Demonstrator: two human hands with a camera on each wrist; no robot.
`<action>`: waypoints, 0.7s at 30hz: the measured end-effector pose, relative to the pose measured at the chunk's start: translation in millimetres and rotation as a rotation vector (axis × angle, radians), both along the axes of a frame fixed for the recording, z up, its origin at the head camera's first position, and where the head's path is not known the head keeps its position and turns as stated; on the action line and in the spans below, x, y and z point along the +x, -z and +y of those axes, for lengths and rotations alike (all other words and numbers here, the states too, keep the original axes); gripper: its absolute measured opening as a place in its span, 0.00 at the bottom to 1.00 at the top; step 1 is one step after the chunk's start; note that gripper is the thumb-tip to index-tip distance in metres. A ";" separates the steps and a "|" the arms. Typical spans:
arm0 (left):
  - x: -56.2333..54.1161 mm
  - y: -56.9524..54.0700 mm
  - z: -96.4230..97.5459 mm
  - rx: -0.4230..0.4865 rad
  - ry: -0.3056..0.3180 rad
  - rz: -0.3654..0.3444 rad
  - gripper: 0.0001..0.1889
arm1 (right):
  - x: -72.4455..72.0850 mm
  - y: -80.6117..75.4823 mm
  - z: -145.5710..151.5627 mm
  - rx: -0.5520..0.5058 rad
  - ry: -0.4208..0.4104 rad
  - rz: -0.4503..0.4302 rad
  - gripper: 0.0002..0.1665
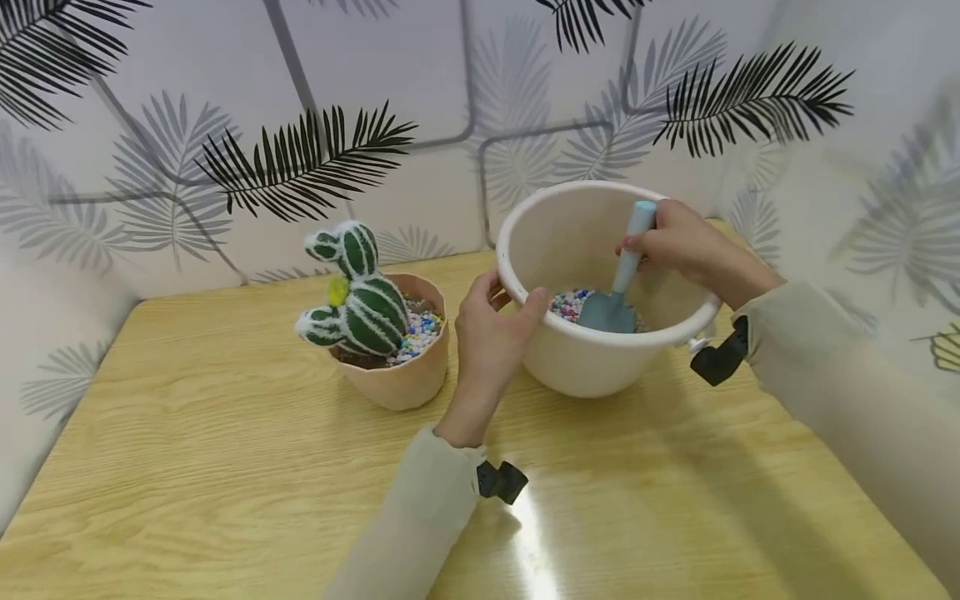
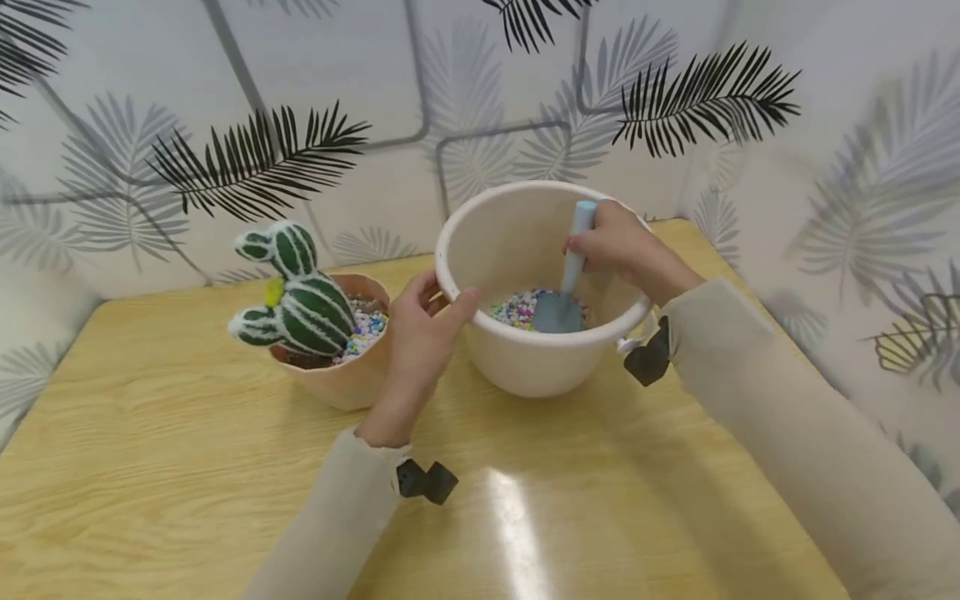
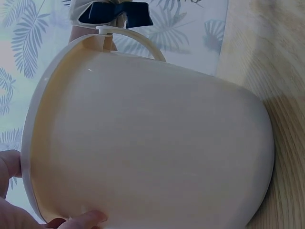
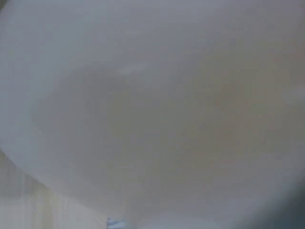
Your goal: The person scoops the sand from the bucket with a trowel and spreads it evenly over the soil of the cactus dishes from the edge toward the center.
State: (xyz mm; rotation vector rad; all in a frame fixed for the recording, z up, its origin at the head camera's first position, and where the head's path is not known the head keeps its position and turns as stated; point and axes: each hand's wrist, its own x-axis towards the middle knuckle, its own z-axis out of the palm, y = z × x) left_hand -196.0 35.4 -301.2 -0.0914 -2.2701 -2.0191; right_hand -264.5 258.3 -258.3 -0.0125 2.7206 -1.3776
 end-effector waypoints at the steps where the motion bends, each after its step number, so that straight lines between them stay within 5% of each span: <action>1: 0.7 -0.2 1.3 0.005 -0.003 0.004 0.27 | 0.7 0.1 1.0 -0.022 -0.012 -0.036 0.16; 9: 10.4 4.7 9.6 0.068 0.005 0.049 0.26 | 5.2 1.9 8.1 -0.123 -0.037 -0.128 0.12; 21: 24.0 4.4 17.1 0.114 0.053 0.113 0.26 | 19.4 11.4 15.7 -0.432 -0.040 -0.230 0.02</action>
